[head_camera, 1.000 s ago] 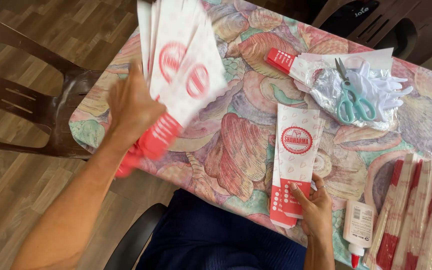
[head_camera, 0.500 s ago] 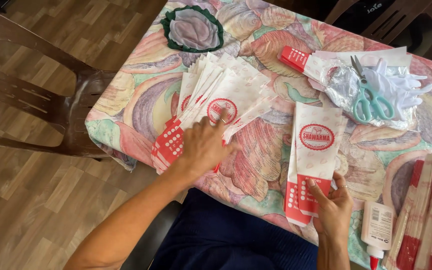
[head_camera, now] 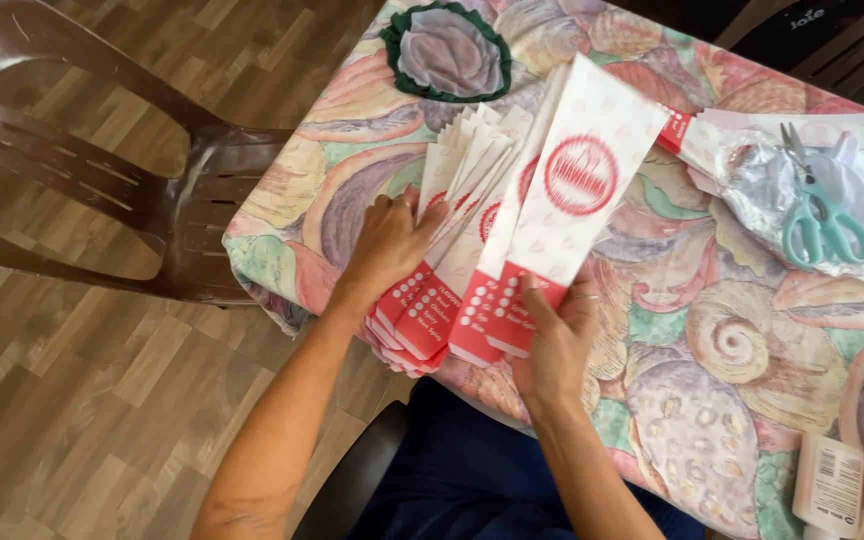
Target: Assembling paper bags by applying glue to the edges of templates and stacking them.
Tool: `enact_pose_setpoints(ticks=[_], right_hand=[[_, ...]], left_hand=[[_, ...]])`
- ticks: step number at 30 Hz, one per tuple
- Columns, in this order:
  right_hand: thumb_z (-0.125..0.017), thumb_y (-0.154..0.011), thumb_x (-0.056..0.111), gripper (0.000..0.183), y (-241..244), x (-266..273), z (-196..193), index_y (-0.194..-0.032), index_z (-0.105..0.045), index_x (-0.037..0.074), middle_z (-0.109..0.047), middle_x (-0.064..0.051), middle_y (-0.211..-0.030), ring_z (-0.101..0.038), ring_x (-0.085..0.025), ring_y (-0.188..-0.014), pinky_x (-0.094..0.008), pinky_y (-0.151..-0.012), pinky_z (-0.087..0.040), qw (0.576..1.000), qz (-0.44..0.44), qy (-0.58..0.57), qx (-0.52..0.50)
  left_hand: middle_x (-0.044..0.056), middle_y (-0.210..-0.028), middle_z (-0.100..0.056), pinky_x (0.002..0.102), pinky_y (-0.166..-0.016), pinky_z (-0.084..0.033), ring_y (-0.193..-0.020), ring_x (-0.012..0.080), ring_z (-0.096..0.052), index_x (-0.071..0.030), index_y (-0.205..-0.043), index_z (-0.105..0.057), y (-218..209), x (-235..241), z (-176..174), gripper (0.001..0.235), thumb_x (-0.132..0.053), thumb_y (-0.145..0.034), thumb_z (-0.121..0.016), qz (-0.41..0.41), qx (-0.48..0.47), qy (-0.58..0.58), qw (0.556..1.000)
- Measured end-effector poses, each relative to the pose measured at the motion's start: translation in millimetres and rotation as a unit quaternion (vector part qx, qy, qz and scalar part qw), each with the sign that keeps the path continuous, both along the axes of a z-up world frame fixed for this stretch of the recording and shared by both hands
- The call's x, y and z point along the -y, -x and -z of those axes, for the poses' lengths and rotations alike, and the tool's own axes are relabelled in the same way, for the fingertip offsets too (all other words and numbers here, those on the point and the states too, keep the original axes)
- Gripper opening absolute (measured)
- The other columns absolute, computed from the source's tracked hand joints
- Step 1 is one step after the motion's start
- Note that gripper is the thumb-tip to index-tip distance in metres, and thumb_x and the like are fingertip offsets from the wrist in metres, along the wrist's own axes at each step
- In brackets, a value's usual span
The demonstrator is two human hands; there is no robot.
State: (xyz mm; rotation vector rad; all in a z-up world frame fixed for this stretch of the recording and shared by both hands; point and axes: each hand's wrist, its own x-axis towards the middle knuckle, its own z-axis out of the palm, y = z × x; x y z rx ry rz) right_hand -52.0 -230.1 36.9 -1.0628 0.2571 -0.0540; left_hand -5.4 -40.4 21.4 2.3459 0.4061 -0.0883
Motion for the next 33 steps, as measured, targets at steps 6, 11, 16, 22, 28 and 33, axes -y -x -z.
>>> enact_pose_setpoints(ticks=[6, 11, 16, 22, 28, 33], right_hand=[[-0.075, -0.09, 0.01, 0.085, 11.1, 0.7, 21.3, -0.152, -0.025, -0.019, -0.059, -0.027, -0.127, -0.064, -0.031, -0.111, -0.047, -0.096, -0.057, 0.953, -0.167, 0.251, 0.021], [-0.079, -0.09, 0.028, 0.076, -12.8, 43.6, 39.7, -0.145, -0.049, -0.015, -0.049, -0.036, -0.131, -0.061, -0.045, -0.115, -0.052, -0.095, -0.057, 0.84, -0.145, 0.52, 0.052], [-0.07, -0.101, 0.029, 0.07, -28.2, 39.5, 18.1, -0.148, -0.044, -0.016, -0.049, -0.035, -0.127, -0.067, -0.046, -0.107, -0.057, -0.086, -0.06, 0.86, -0.143, 0.487, -0.046], [-0.079, -0.088, 0.028, 0.093, -28.3, 8.0, -10.5, -0.148, -0.03, -0.023, -0.049, -0.035, -0.142, -0.061, -0.041, -0.127, -0.051, -0.098, -0.056, 0.914, -0.234, 0.331, -0.022], [-0.075, -0.09, 0.01, 0.094, -41.9, 28.7, 29.7, -0.149, -0.012, -0.027, -0.045, -0.036, -0.132, -0.053, -0.035, -0.123, -0.062, -0.096, -0.051, 0.973, -0.158, 0.132, -0.099], [-0.082, -0.085, 0.009, 0.089, -42.6, 16.9, 21.7, -0.144, -0.025, -0.028, -0.057, -0.029, -0.115, -0.062, -0.031, -0.108, -0.044, -0.089, -0.052, 0.974, -0.149, 0.129, -0.115]], left_hand=[[0.033, -0.13, -0.052, 0.055, -0.104, -0.048, -0.129, 0.0475, -0.052, 0.008, -0.132, -0.053, -13.8, 12.5, 17.0, 0.102, -0.083, -0.091, -0.033, -0.01, -0.088, 0.004, 0.996], [0.03, -0.127, -0.053, 0.051, -0.098, -0.053, -0.125, 0.0405, -0.056, 0.009, -0.136, -0.05, -11.8, 21.8, -3.6, 0.101, -0.08, -0.089, -0.049, -0.001, -0.083, -0.014, 0.996], [0.028, -0.128, -0.05, 0.048, -0.095, -0.057, -0.123, 0.0386, -0.056, 0.01, -0.138, -0.046, -14.0, 41.6, -9.3, 0.092, -0.066, -0.089, -0.066, 0.004, -0.079, -0.038, 0.996], [0.028, -0.121, -0.056, 0.05, -0.092, -0.058, -0.117, 0.0429, -0.062, 0.013, -0.134, -0.048, -31.5, 32.5, 14.0, 0.089, -0.051, -0.081, -0.083, -0.033, -0.063, 0.004, 0.997], [0.019, -0.107, -0.071, 0.047, -0.086, -0.06, -0.102, 0.0376, -0.075, 0.001, -0.121, -0.06, -30.0, 11.3, -0.2, 0.07, -0.042, -0.075, -0.09, -0.033, -0.063, 0.045, 0.996], [0.019, -0.113, -0.067, 0.047, -0.089, -0.06, -0.109, 0.0387, -0.072, -0.003, -0.129, -0.055, -21.9, 21.8, -8.8, 0.077, -0.037, -0.071, -0.092, -0.024, -0.047, 0.073, 0.996]])
